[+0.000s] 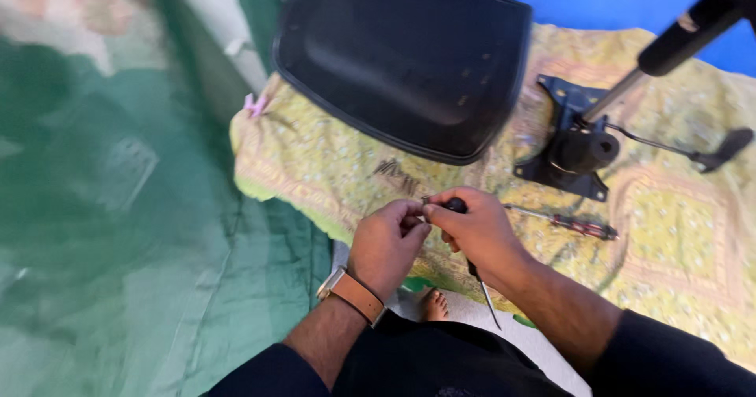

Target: The person uses a screwdriver to tighten screws on the underside of an office chair seat, securing a plastic bracket. The chair base and other parts are visible nearby on a patterned cloth.

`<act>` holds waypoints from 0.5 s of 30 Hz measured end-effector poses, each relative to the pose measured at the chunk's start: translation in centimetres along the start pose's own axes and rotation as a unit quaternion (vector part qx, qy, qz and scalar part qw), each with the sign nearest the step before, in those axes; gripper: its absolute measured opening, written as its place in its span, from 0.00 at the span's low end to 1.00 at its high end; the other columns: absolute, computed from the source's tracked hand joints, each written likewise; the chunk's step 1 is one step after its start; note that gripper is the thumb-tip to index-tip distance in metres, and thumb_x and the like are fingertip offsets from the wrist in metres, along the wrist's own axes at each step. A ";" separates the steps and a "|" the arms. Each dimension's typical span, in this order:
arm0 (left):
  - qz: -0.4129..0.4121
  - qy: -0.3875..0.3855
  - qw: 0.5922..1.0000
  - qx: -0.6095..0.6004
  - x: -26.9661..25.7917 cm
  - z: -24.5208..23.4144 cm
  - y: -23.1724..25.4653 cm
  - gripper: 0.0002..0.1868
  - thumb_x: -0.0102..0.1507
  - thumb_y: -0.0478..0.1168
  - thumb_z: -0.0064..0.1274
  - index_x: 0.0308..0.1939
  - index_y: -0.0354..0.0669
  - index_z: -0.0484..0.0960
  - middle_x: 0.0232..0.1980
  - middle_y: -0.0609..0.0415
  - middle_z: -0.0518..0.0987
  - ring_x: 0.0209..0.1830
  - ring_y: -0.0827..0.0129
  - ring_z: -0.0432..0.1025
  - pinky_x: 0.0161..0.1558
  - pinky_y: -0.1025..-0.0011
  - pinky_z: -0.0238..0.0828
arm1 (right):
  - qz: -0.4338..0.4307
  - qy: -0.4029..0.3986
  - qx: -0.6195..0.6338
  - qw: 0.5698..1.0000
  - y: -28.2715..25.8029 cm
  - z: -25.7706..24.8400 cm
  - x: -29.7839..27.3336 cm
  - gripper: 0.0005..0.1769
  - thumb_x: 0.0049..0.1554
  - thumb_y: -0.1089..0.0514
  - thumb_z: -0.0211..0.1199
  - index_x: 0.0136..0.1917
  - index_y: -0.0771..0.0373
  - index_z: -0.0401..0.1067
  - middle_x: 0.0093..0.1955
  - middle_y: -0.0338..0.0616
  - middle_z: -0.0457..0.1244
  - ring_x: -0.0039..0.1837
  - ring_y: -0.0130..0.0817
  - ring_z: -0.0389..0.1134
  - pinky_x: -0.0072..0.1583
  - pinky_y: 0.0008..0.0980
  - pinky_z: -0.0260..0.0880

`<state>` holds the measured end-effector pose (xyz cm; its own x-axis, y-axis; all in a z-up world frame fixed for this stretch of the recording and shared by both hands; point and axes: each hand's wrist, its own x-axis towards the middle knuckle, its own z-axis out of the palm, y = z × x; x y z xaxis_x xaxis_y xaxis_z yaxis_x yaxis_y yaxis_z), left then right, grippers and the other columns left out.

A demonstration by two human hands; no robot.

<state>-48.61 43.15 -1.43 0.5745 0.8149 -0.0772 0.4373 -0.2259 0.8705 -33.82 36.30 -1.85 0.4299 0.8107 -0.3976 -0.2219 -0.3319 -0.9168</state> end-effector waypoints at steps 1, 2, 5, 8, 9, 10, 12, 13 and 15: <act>-0.004 -0.022 1.000 -0.006 1.1 0.3 -0.9 0.12 0.59 0.37 0.60 0.47 0.41 0.84 0.35 0.54 0.86 0.32 0.67 0.82 0.36 0.70 0.78 | 0.013 0.022 -0.009 1.000 0.5 0.2 0.9 0.11 0.53 0.59 0.69 0.47 0.67 0.76 0.34 0.40 0.65 0.32 0.25 0.62 0.32 0.27 0.59; -0.008 -0.044 0.999 -0.011 2.2 0.6 -1.9 0.12 0.59 0.37 0.59 0.47 0.42 0.84 0.35 0.54 0.86 0.32 0.67 0.82 0.36 0.70 0.78 | 0.027 0.043 -0.018 0.999 1.0 0.4 1.8 0.11 0.53 0.58 0.70 0.47 0.67 0.77 0.34 0.40 0.66 0.32 0.26 0.62 0.32 0.27 0.60; -0.022 -0.113 0.993 -0.017 5.6 1.5 -4.9 0.15 0.60 0.36 0.57 0.51 0.43 0.83 0.38 0.55 0.87 0.35 0.67 0.82 0.39 0.70 0.78 | 0.074 0.092 -0.068 0.991 2.1 1.1 4.6 0.13 0.54 0.56 0.71 0.47 0.68 0.77 0.34 0.41 0.66 0.33 0.25 0.64 0.32 0.27 0.62; -0.016 -0.161 0.987 -0.004 8.4 1.9 -7.6 0.17 0.60 0.35 0.56 0.54 0.44 0.83 0.42 0.54 0.86 0.39 0.67 0.82 0.42 0.69 0.78 | 0.105 0.143 -0.124 0.976 3.0 2.0 7.0 0.13 0.53 0.54 0.71 0.47 0.66 0.76 0.34 0.42 0.67 0.33 0.27 0.66 0.33 0.29 0.65; -0.010 -0.174 0.985 0.002 9.1 1.9 -8.5 0.18 0.60 0.35 0.55 0.55 0.44 0.83 0.44 0.54 0.86 0.41 0.67 0.81 0.44 0.69 0.78 | 0.107 0.153 -0.108 0.976 3.4 2.3 7.8 0.12 0.53 0.56 0.71 0.46 0.67 0.77 0.35 0.43 0.68 0.33 0.28 0.66 0.33 0.30 0.65; -0.013 -0.193 0.981 0.013 9.8 1.8 -9.3 0.19 0.60 0.34 0.54 0.56 0.44 0.82 0.45 0.53 0.86 0.42 0.66 0.81 0.45 0.68 0.77 | 0.108 0.165 -0.092 0.976 3.9 2.7 8.5 0.11 0.52 0.58 0.71 0.45 0.67 0.78 0.35 0.44 0.68 0.33 0.29 0.66 0.34 0.31 0.65; -0.017 -0.233 0.972 0.037 11.0 1.6 -10.6 0.22 0.60 0.33 0.51 0.59 0.45 0.81 0.48 0.53 0.84 0.43 0.65 0.79 0.47 0.67 0.76 | 0.106 0.192 -0.089 0.972 4.9 3.3 9.5 0.10 0.51 0.59 0.71 0.44 0.67 0.79 0.36 0.46 0.70 0.34 0.31 0.68 0.36 0.33 0.68; -0.020 -0.254 0.966 0.035 11.5 1.5 -11.0 0.23 0.60 0.34 0.50 0.59 0.45 0.81 0.48 0.52 0.84 0.43 0.64 0.80 0.47 0.67 0.76 | 0.101 0.208 -0.103 0.967 5.3 3.6 10.0 0.09 0.51 0.59 0.71 0.44 0.66 0.79 0.37 0.46 0.70 0.35 0.31 0.69 0.38 0.33 0.70; -0.026 -0.293 0.955 0.033 12.4 1.0 -11.7 0.24 0.60 0.34 0.49 0.61 0.46 0.80 0.49 0.52 0.84 0.43 0.64 0.80 0.47 0.67 0.76 | 0.109 0.237 -0.140 0.955 5.9 4.2 10.6 0.09 0.50 0.58 0.71 0.44 0.65 0.80 0.38 0.46 0.72 0.37 0.32 0.71 0.42 0.33 0.73</act>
<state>-45.90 55.37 -13.08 0.8312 0.3920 -0.3943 0.5068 -0.2426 0.8272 -34.20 44.96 -11.36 0.7633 0.4198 -0.4910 -0.1365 -0.6381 -0.7577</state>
